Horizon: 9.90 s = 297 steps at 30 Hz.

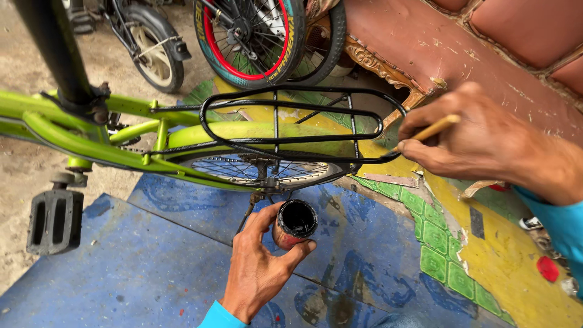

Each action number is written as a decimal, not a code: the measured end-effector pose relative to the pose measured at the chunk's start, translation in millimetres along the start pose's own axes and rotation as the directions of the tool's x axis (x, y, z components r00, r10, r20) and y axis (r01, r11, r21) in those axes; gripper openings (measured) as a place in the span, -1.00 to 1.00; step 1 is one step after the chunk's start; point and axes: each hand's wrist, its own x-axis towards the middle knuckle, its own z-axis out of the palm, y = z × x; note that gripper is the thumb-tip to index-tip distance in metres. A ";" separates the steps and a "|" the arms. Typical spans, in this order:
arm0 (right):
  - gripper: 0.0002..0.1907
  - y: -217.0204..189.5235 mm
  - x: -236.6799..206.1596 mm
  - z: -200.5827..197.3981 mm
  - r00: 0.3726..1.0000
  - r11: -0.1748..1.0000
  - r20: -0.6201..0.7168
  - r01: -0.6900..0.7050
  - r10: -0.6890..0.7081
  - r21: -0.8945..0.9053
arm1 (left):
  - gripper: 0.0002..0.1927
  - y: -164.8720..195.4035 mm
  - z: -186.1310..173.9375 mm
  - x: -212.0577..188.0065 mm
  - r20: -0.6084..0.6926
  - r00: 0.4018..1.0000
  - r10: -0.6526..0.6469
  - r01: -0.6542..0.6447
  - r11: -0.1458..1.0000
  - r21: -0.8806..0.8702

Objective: The person paints the black metal rear rack of a green bicycle with black paint, using a small brush dipped from a paint can held in the other hand. They work the brush along the rack bars and fender area, reloading paint from the can repeatedly, while seated in front of the bicycle.

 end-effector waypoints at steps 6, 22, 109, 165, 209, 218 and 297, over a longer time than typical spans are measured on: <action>-0.86 57.1 -69.6 34.5 0.908 0.930 -0.409 0.069 0.091 0.361 | -0.35 10.5 21.4 1.3 -0.018 1.000 0.007 -0.005 0.996 0.085; -0.87 97.9 -116.2 177.5 0.646 0.625 -0.699 0.416 0.308 0.660 | -0.38 6.6 68.9 1.6 -0.026 0.998 -0.051 0.054 0.991 0.122; -0.83 152.2 -144.1 214.9 0.471 0.603 -0.743 0.440 0.476 0.665 | -0.40 -27.0 133.5 4.3 -0.014 0.995 -0.103 0.103 0.993 0.053; -0.80 166.7 -46.7 269.6 0.964 -0.868 0.027 0.226 0.264 0.441 | -0.34 -0.3 90.0 15.6 -0.002 0.992 -0.129 0.127 0.974 0.187; -0.81 24.1 -102.6 141.6 0.886 0.706 -0.416 0.426 -0.202 0.565 | -0.29 10.9 81.8 -9.1 0.198 0.974 0.108 -0.137 0.981 0.140; -0.83 16.5 -104.5 140.2 0.822 0.748 -0.521 0.491 -0.230 0.445 | -0.33 14.1 71.7 -9.5 0.153 0.970 0.188 -0.210 0.967 0.142; -0.70 12.9 -80.0 207.2 0.511 0.833 -0.854 0.511 -0.096 0.212 | -0.51 20.8 -12.2 0.6 -0.273 0.962 -0.029 0.070 0.988 0.139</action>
